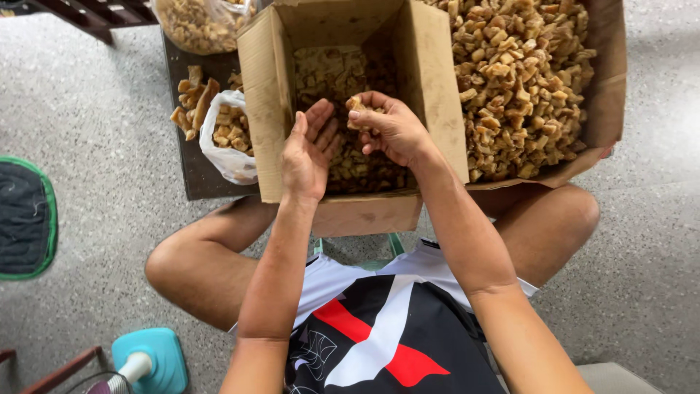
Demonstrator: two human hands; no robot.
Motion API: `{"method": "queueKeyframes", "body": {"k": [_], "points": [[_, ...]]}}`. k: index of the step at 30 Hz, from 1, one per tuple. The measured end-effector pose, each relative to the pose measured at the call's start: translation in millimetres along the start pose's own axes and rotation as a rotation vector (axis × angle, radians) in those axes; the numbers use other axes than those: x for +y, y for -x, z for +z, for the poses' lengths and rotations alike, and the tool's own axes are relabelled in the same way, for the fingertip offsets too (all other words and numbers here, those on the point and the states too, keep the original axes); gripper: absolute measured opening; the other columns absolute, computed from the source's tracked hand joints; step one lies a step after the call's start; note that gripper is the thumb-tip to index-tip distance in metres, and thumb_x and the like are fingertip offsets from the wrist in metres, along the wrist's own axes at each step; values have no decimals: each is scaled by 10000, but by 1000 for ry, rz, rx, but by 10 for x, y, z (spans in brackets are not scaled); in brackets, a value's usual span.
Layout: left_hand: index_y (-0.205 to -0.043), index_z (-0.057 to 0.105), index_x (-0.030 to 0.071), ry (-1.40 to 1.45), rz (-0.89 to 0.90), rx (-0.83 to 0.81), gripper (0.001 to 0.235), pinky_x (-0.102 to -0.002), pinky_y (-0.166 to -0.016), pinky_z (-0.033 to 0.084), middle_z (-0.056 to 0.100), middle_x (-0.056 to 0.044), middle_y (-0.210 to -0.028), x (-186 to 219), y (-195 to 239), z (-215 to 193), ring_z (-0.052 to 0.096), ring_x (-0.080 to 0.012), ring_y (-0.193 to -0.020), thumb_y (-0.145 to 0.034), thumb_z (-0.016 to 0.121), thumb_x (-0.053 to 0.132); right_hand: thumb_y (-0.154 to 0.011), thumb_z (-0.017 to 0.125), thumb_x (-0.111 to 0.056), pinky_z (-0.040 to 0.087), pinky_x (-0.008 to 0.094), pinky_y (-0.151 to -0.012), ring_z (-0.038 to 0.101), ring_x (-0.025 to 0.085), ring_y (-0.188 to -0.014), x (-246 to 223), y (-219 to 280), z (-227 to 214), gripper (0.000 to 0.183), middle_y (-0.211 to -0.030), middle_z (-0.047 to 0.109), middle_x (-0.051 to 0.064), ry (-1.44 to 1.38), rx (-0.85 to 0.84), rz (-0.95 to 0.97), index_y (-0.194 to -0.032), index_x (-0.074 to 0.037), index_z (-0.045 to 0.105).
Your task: The person sits cross-legged on the floor and repeatedly picks up dried fruit pieces from a cardboard box, inspects them in their hands, and places them back into the box. A plastic bag containing similar pieces is visible nearby.
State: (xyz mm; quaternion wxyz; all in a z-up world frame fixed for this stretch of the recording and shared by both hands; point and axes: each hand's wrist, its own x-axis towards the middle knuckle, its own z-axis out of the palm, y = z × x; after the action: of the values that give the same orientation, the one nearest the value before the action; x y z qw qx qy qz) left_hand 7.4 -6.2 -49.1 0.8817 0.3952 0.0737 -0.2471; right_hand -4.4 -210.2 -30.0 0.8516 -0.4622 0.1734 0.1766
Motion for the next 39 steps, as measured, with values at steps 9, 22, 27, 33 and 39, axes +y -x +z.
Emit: {"method": "queueKeyframes", "body": {"k": [9, 22, 27, 33, 39], "points": [[-1510, 492, 104, -28, 78, 83, 607, -508, -1225, 211, 414, -103, -1628, -107, -71, -89, 307, -339, -1520, -1067, 410, 512, -1058, 652, -60, 673, 289, -672, 736, 147, -855, -1153, 738, -286, 191, -1110, 701, 93, 749, 455, -524, -1245, -92, 631], [-1506, 501, -33, -10, 185, 85, 618, -409, -1301, 168, 427, -165, -1627, -95, -102, 26, 303, -282, -1547, -1131, 382, 443, -889, 557, -33, 593, 481, -757, 705, 385, -901, 182, -331, 28, 389, -1091, 695, 233, 2100, -709, -147, -1254, -98, 674], [-1508, 496, -49, -140, 241, 95, 626, -358, -1303, 108, 415, -168, -1647, -157, -99, -12, 255, -224, -1583, -1129, 383, 437, -976, 515, -116, 599, 497, -733, 741, 375, -872, 356, -845, -88, 280, -1000, 757, 200, 2107, -495, -44, -1134, -61, 739], [-1530, 483, -21, -3, 188, 50, 622, -412, -1322, 153, 416, -163, -1654, -126, -105, 21, 286, -266, -1583, -1140, 399, 457, -926, 576, -159, 614, 469, -657, 760, 339, -814, 402, -523, -129, 202, -907, 768, 174, 2284, -358, -71, -928, -73, 759], [-1549, 470, 106, -97, 65, 91, 677, -493, -1249, 70, 359, -81, -1688, -71, -36, 33, 222, -261, -1587, -1064, 376, 569, -926, 594, -172, 622, 437, -688, 773, 308, -818, 696, -405, -337, 214, -893, 781, 144, 2322, -277, -66, -883, -97, 789]]}}
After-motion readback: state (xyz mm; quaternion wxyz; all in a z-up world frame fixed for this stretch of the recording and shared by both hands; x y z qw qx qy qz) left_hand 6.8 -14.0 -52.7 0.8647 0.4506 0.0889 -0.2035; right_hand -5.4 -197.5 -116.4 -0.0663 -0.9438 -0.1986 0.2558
